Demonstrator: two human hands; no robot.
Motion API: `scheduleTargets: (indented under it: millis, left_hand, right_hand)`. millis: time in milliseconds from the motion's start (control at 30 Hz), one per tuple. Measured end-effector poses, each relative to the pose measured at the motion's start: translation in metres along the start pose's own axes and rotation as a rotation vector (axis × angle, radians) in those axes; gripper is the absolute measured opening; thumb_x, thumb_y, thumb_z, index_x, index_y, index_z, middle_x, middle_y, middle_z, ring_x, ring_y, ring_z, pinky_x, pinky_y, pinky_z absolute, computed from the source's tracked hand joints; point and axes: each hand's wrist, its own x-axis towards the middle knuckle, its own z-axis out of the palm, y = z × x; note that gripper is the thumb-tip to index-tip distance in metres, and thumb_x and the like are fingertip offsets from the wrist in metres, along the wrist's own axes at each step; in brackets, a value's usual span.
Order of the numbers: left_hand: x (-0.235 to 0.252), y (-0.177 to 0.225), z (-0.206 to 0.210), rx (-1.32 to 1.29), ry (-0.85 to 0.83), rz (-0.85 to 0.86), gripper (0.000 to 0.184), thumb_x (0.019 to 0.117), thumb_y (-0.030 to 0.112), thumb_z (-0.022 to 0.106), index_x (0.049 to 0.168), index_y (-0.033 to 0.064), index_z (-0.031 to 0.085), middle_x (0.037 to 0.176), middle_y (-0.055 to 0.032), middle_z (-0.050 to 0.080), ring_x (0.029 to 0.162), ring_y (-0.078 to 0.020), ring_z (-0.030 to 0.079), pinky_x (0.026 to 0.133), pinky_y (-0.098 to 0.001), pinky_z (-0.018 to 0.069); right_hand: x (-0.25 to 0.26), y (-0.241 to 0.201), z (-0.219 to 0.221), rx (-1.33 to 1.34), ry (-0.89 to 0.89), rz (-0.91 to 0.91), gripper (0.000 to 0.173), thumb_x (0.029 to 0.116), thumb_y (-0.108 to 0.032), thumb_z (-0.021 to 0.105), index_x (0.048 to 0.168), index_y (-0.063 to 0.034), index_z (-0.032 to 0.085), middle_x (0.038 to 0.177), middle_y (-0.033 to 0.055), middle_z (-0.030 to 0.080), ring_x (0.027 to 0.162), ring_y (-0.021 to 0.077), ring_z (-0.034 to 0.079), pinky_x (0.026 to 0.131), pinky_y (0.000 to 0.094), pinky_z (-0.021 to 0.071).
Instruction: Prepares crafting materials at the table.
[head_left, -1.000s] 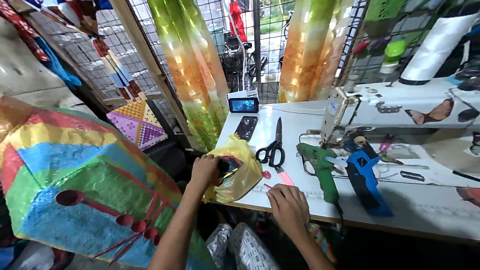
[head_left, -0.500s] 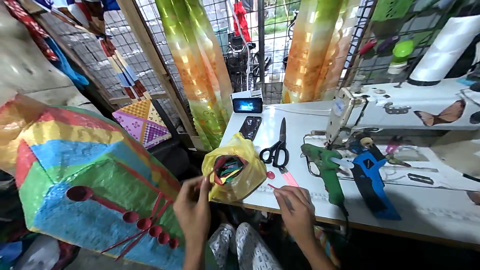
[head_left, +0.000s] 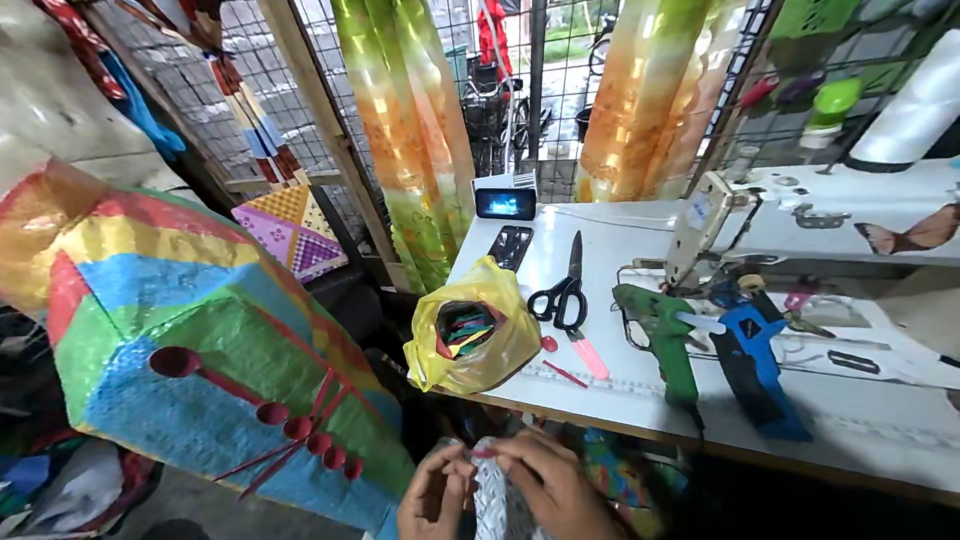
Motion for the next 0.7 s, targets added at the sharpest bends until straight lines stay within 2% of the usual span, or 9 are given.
scheduleTargets:
  millis: [33,100,167,333,433,500,567,633,700]
  left_hand:
    - [0.000,0.007,-0.002,0.019,-0.042,-0.053,0.022,0.1019,0.020,0.061,0.119,0.0075,0.068,0.096,0.0073,0.075,0.081,-0.0030,0.070,0.071,-0.0222,0.0598]
    - [-0.002,0.016,0.000,0.045,-0.070,-0.176,0.018,0.0953,0.001,0.063,0.112,-0.0008,0.070,0.093,0.0024,0.075,0.077,-0.0055,0.072,0.070,-0.0253,0.0619]
    - [-0.003,0.011,0.000,0.032,-0.080,-0.274,0.018,0.0913,-0.007,0.064,0.107,-0.0018,0.072,0.089,-0.0001,0.076,0.075,-0.0072,0.072,0.073,-0.0269,0.0628]
    - [-0.007,-0.010,-0.015,-0.055,-0.198,-0.569,0.023,0.0889,-0.012,0.063,0.110,-0.0013,0.064,0.086,-0.0016,0.074,0.077,-0.0113,0.072,0.078,-0.0304,0.0617]
    - [-0.009,-0.017,-0.023,-0.027,-0.285,-0.679,0.018,0.0886,-0.010,0.065,0.102,0.0010,0.069,0.083,-0.0003,0.075,0.075,-0.0095,0.072,0.074,-0.0272,0.0615]
    - [-0.012,-0.020,-0.029,0.023,-0.369,-0.646,0.014,0.0886,-0.006,0.069,0.100,0.0018,0.073,0.084,0.0009,0.076,0.075,-0.0073,0.072,0.072,-0.0256,0.0611]
    - [-0.016,-0.024,-0.032,0.068,-0.428,-0.521,0.011,0.0885,-0.002,0.071,0.098,0.0026,0.074,0.082,0.0038,0.075,0.074,-0.0036,0.070,0.071,-0.0235,0.0595]
    - [-0.018,-0.024,-0.035,0.095,-0.465,-0.410,0.011,0.0895,-0.002,0.071,0.099,0.0011,0.074,0.084,0.0045,0.075,0.076,-0.0018,0.070,0.074,-0.0232,0.0594]
    - [-0.018,-0.025,-0.038,0.116,-0.485,-0.349,0.014,0.0907,-0.002,0.069,0.103,-0.0010,0.074,0.088,0.0036,0.075,0.078,0.0002,0.069,0.076,-0.0221,0.0583]
  right_hand:
    - [-0.004,0.004,0.000,-0.081,-0.056,-0.051,0.022,0.1025,-0.018,0.058,0.104,-0.0056,0.076,0.088,0.0068,0.071,0.087,0.0130,0.066,0.082,0.0225,0.0537]
    - [-0.012,0.011,0.000,-0.168,-0.124,-0.100,0.020,0.1002,-0.018,0.060,0.101,-0.0080,0.077,0.088,0.0062,0.071,0.089,0.0177,0.066,0.083,0.0261,0.0538]
    - [-0.018,0.018,-0.003,-0.211,-0.176,-0.092,0.021,0.1001,-0.020,0.060,0.099,-0.0094,0.077,0.087,0.0043,0.072,0.090,0.0189,0.066,0.084,0.0295,0.0533]
    - [-0.027,0.028,-0.016,-0.175,-0.364,-0.066,0.016,0.0979,-0.019,0.065,0.097,-0.0088,0.077,0.091,0.0053,0.073,0.092,0.0217,0.068,0.085,0.0359,0.0541]
    - [-0.028,0.028,-0.025,-0.093,-0.559,-0.008,0.015,0.0980,-0.014,0.065,0.099,-0.0030,0.075,0.092,0.0113,0.073,0.085,0.0227,0.071,0.081,0.0366,0.0589]
    - [-0.025,0.027,-0.030,-0.027,-0.683,0.086,0.015,0.0978,-0.013,0.066,0.099,-0.0001,0.074,0.090,0.0143,0.073,0.079,0.0241,0.071,0.075,0.0395,0.0590]
    - [-0.022,0.027,-0.035,0.025,-0.744,0.167,0.017,0.0976,-0.014,0.067,0.097,0.0020,0.074,0.086,0.0154,0.073,0.076,0.0241,0.071,0.075,0.0408,0.0577]
    - [-0.020,0.030,-0.039,0.045,-0.752,0.233,0.022,0.0970,-0.018,0.069,0.093,0.0028,0.074,0.083,0.0149,0.073,0.075,0.0223,0.069,0.073,0.0400,0.0561]
    - [-0.018,0.032,-0.044,0.073,-0.757,0.262,0.022,0.0988,-0.018,0.066,0.096,0.0022,0.075,0.084,0.0138,0.072,0.074,0.0185,0.067,0.073,0.0355,0.0549]
